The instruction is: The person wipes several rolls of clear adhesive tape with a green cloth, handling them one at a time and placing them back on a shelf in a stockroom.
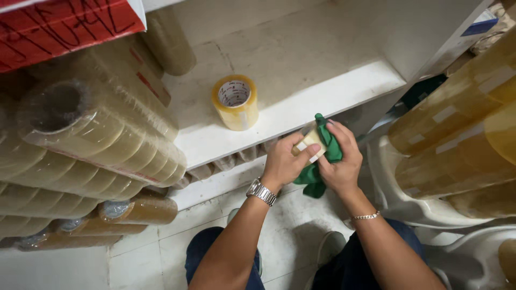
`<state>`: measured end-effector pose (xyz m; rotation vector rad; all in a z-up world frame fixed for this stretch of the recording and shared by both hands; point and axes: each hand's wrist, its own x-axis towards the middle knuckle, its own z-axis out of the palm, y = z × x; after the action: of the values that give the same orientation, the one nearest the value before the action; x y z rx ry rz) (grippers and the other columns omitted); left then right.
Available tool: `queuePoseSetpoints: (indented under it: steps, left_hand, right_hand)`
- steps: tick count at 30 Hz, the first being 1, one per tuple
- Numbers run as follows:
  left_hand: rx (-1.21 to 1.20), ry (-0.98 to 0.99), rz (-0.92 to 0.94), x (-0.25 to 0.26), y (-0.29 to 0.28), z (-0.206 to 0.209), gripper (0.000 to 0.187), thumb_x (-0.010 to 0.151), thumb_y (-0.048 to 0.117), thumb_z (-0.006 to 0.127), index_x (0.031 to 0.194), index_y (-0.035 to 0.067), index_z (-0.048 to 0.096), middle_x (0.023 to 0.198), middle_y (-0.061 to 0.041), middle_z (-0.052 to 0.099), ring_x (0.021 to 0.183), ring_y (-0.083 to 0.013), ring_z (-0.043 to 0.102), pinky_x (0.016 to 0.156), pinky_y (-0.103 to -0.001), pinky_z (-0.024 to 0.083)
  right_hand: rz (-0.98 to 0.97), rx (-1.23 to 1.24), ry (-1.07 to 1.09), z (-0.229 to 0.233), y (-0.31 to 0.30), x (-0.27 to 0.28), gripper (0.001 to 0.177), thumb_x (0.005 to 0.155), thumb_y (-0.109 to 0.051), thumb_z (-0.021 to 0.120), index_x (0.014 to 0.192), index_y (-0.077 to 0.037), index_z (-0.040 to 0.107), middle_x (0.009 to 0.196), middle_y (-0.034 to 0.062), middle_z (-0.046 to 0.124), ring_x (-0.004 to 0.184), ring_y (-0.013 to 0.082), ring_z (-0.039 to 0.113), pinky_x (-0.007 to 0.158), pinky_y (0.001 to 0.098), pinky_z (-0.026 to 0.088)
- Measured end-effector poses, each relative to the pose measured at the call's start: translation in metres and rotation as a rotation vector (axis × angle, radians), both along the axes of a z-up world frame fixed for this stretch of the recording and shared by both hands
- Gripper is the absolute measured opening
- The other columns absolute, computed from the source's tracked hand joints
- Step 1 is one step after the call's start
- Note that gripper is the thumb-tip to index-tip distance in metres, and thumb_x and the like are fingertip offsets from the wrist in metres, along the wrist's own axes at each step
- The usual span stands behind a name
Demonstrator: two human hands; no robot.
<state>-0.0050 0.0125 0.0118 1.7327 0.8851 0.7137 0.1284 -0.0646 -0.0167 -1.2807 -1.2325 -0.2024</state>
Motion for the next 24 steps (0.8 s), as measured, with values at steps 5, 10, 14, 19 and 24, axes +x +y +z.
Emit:
queuePoseSetpoints:
  steps: [5, 10, 14, 19, 24]
  left_hand:
    - [0.011, -0.008, -0.046, -0.001, 0.002, -0.002, 0.035, 0.08, 0.051, 0.077, 0.076, 0.018, 0.066, 0.051, -0.006, 0.056, 0.054, -0.019, 0.058, 0.053, -0.028, 0.044]
    - [0.017, 0.003, -0.042, 0.001, -0.004, -0.009, 0.035, 0.08, 0.051, 0.077, 0.076, 0.017, 0.066, 0.051, -0.008, 0.055, 0.054, -0.0209, 0.059, 0.052, -0.03, 0.044]
    - [0.062, 0.023, -0.037, 0.0, 0.002, -0.005, 0.041, 0.083, 0.055, 0.072, 0.073, 0.016, 0.063, 0.049, -0.009, 0.052, 0.053, -0.0266, 0.059, 0.052, -0.034, 0.043]
    - [0.032, -0.005, -0.051, -0.006, 0.002, 0.005, 0.038, 0.083, 0.052, 0.073, 0.072, 0.018, 0.063, 0.047, -0.002, 0.049, 0.049, -0.0213, 0.056, 0.052, -0.032, 0.042]
    - [0.087, 0.017, -0.075, -0.011, 0.001, 0.012, 0.041, 0.079, 0.056, 0.072, 0.07, 0.017, 0.06, 0.046, -0.005, 0.051, 0.05, -0.0231, 0.058, 0.052, -0.032, 0.043]
  right_hand:
    - [0.039, -0.116, 0.198, -0.014, -0.002, 0.011, 0.06, 0.083, -0.013, 0.083, 0.14, -0.007, 0.063, 0.128, 0.0229, 0.066, 0.114, 0.0349, 0.065, 0.1, 0.0511, 0.05]
    - [0.057, -0.107, 0.236, -0.013, -0.005, 0.01, 0.059, 0.085, -0.008, 0.079, 0.142, -0.009, 0.063, 0.124, 0.0204, 0.069, 0.106, 0.0225, 0.063, 0.096, 0.0467, 0.052]
    - [-0.043, 0.007, -0.132, 0.001, -0.008, 0.0, 0.045, 0.083, -0.004, 0.083, 0.127, -0.008, 0.072, 0.127, 0.0239, 0.068, 0.109, 0.0439, 0.07, 0.094, 0.0537, 0.053]
    - [-0.037, 0.081, -0.18, -0.005, -0.001, -0.001, 0.042, 0.081, -0.004, 0.083, 0.122, -0.008, 0.075, 0.123, 0.0251, 0.07, 0.107, 0.0452, 0.071, 0.091, 0.0536, 0.054]
    - [0.033, -0.179, 0.275, -0.014, -0.004, 0.007, 0.064, 0.081, -0.011, 0.083, 0.142, -0.012, 0.064, 0.123, 0.0184, 0.069, 0.107, 0.0225, 0.065, 0.095, 0.0445, 0.053]
